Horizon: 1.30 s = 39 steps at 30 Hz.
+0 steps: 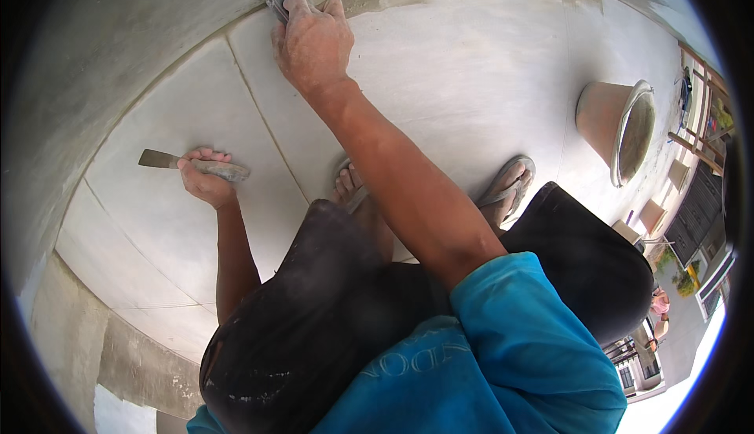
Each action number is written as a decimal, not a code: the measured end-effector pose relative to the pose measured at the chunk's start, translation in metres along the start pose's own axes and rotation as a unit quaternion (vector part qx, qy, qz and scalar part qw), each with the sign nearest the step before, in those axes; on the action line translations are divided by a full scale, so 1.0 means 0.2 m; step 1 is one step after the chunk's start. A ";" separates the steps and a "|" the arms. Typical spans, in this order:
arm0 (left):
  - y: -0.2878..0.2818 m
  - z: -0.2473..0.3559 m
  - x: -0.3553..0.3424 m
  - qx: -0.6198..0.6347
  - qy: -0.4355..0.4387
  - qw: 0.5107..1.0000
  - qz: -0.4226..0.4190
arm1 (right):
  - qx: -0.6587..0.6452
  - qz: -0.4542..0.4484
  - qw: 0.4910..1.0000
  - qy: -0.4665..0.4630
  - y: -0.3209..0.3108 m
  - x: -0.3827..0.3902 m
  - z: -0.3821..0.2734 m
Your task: The person scoops cement from a bucket using a trowel and applies it to the floor along the wall base. They use a smaller tool to smooth the cement and repeatedly transfer material between tools to continue the application.
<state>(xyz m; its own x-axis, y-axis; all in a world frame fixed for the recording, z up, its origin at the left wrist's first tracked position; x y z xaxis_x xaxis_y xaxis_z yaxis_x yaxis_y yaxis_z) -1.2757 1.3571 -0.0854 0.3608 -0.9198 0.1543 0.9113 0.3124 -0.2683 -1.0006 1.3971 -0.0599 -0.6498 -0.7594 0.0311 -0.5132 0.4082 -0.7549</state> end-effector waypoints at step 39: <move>-0.01 0.07 0.01 0.006 0.018 0.996 -0.091 | 0.124 0.083 0.987 0.063 -0.48 -0.29 0.43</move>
Point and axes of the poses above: each hand's wrist, its own x-axis away from the middle knuckle, its own y-axis out of the palm, z = x × y, the point moved 2 cm from there along -x, towards the middle knuckle, and after that the axes turned 6 degrees about y, right-handed, at the moved point
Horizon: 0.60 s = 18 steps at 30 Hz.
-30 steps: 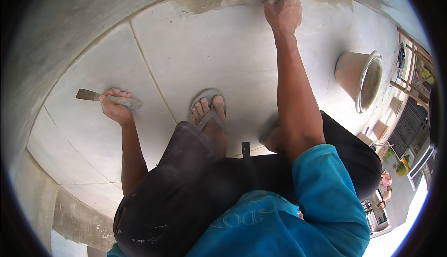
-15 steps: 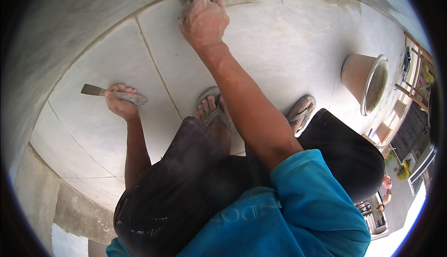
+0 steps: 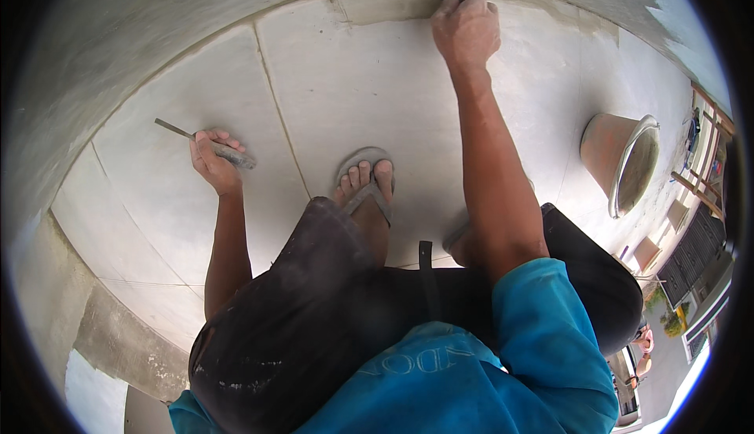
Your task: The person scoops cement from a bucket using a trowel and applies it to the floor along the wall base. They use a smaller tool to smooth the cement and repeatedly transfer material between tools to continue the application.
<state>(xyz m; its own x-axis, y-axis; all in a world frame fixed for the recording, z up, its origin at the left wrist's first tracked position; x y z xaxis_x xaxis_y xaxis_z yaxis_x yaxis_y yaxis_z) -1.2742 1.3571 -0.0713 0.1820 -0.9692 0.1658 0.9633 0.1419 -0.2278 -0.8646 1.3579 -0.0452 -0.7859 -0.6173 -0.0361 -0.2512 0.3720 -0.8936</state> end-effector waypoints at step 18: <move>0.26 0.32 0.11 0.057 -0.028 0.979 -0.196 | -0.200 0.011 0.976 0.081 -0.12 -0.06 0.27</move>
Point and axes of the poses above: each hand's wrist, its own x-axis away from the middle knuckle, its own y-axis out of the palm, z = x × y, the point moved 2 cm from there along -x, towards the middle knuckle, and after that the axes turned 6 degrees about y, right-handed, at the moved point
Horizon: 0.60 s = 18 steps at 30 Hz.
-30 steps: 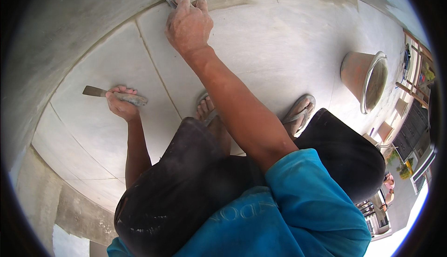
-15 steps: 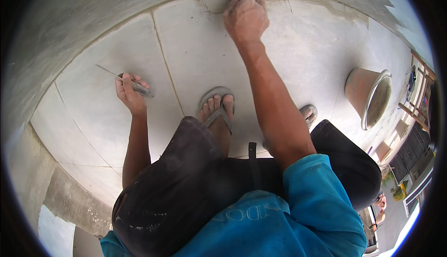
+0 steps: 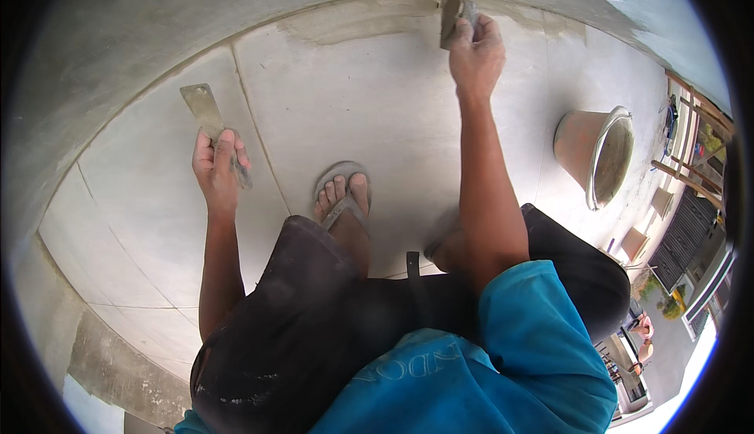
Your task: The person scoops cement from a bucket using a trowel and applies it to the floor along the wall base. They use a smaller tool to smooth the cement and repeatedly transfer material between tools to continue the application.
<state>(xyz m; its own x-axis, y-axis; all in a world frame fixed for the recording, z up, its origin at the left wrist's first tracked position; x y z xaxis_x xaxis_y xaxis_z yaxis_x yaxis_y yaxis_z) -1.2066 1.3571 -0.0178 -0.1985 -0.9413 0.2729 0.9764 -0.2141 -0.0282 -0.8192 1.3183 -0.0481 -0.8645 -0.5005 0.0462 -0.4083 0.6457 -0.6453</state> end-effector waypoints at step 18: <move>0.08 -0.06 -0.07 0.079 -0.031 0.996 0.008 | 0.154 -0.070 0.976 -0.140 0.45 0.29 -0.22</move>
Point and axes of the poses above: each hand's wrist, its own x-axis away from the middle knuckle, its own y-axis out of the palm, z = x × y, the point moved 2 cm from there along -x, towards the middle knuckle, and after that the axes turned 6 degrees about y, right-handed, at the moved point
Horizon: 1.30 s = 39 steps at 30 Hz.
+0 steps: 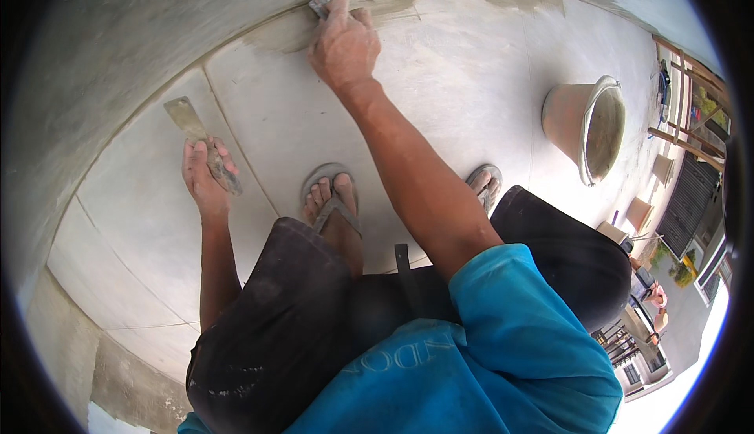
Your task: The person scoops cement from a bucket using a trowel and applies it to the floor along the wall base. They use a smaller tool to smooth the cement and repeatedly transfer material between tools to continue the application.
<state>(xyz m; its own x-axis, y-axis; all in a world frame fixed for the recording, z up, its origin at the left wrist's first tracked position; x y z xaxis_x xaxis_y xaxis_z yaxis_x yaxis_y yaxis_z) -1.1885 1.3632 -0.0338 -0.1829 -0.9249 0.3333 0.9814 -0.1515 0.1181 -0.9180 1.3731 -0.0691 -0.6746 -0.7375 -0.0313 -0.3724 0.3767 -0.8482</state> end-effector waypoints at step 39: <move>0.57 0.27 0.02 -0.099 0.007 0.963 -0.251 | -0.074 -0.079 0.911 -0.398 -0.91 -0.04 -0.02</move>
<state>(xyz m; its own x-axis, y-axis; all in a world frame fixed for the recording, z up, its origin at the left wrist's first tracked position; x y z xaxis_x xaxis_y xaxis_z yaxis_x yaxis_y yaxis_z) -1.0799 1.3611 0.0312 -0.6372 -0.7223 0.2690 0.7620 -0.6427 0.0792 -0.8481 1.3122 0.0888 0.0486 -0.9398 -0.3381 -0.5466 0.2583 -0.7966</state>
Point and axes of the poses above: each hand's wrist, its own x-axis away from the middle knuckle, its own y-axis out of the palm, z = x × y, the point moved 2 cm from there along -x, towards the middle knuckle, and after that the axes turned 6 degrees about y, right-handed, at the moved point
